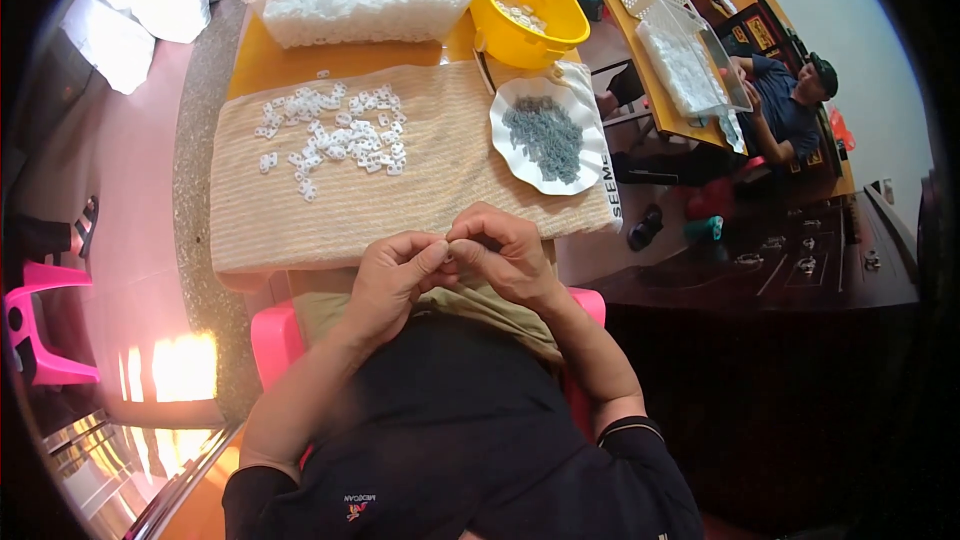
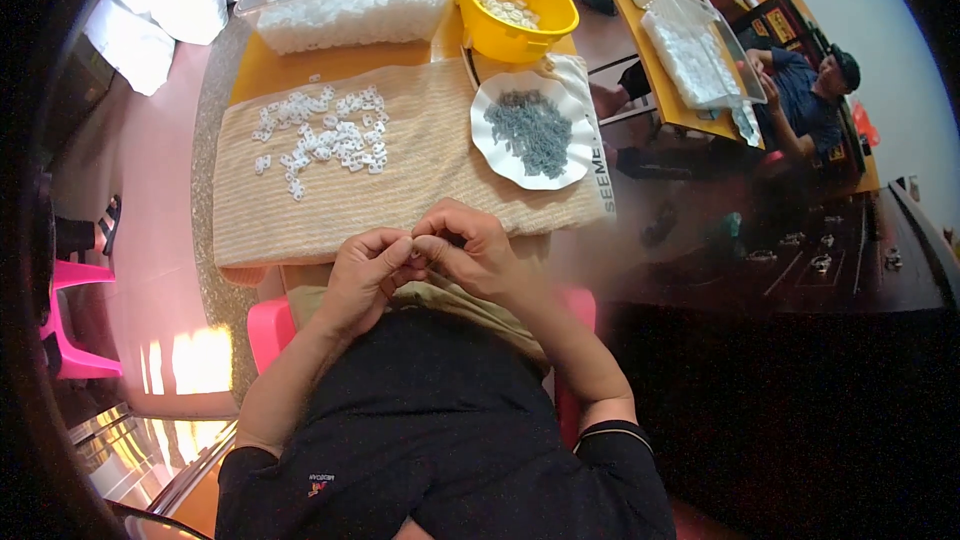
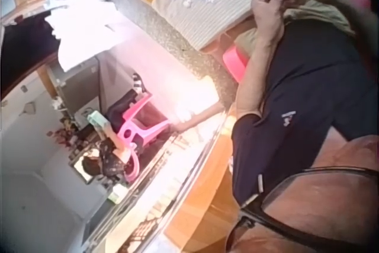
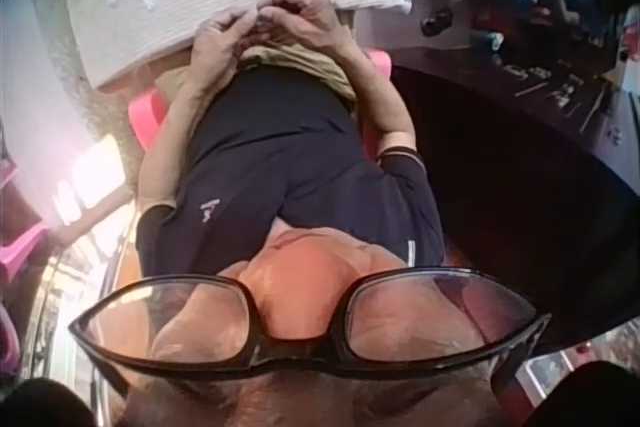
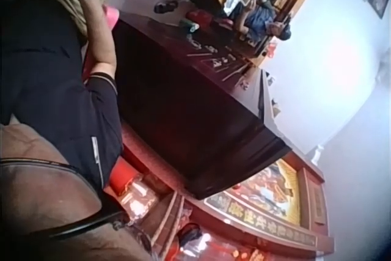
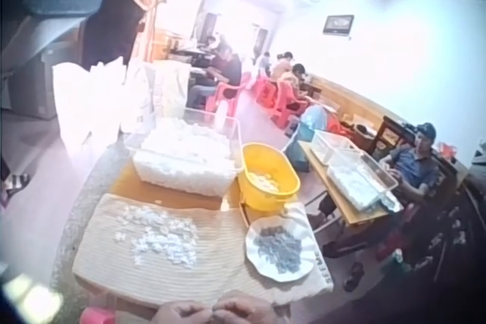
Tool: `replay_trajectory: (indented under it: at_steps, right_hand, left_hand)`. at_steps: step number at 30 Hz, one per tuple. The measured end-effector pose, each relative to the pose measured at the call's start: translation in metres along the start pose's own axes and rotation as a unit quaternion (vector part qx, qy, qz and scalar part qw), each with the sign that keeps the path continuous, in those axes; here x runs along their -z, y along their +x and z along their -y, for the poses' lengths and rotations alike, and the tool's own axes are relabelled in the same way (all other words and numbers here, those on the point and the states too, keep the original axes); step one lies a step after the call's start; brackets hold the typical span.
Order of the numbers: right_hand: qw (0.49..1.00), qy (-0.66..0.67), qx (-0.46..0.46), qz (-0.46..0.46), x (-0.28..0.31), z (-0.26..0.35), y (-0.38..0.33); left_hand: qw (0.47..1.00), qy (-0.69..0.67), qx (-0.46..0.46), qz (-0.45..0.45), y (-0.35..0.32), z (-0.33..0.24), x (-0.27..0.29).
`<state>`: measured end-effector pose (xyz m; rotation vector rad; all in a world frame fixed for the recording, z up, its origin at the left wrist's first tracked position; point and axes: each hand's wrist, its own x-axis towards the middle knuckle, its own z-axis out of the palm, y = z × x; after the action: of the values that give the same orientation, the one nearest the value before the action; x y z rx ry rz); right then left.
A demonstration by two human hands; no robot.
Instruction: Assembling small white plastic components by hand at a workbench.
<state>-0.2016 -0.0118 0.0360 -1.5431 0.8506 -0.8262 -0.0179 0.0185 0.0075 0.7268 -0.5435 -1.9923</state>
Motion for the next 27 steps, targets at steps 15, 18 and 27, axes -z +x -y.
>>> replay_trajectory:
  at_steps: [15,18,27]
  right_hand:
    - [0.998,0.041,0.037,-0.044,-0.009,-0.009,-0.002]
    - [0.996,0.067,0.006,-0.061,-0.012,-0.005,-0.002]
    - [0.996,0.036,-0.045,-0.065,-0.016,-0.002,-0.003]
  left_hand:
    - [1.000,-0.013,0.004,0.011,0.000,0.003,0.003]
    - [1.000,0.014,-0.017,-0.003,0.000,0.005,0.001]
    - [0.977,0.176,-0.110,-0.055,0.000,0.007,-0.002]
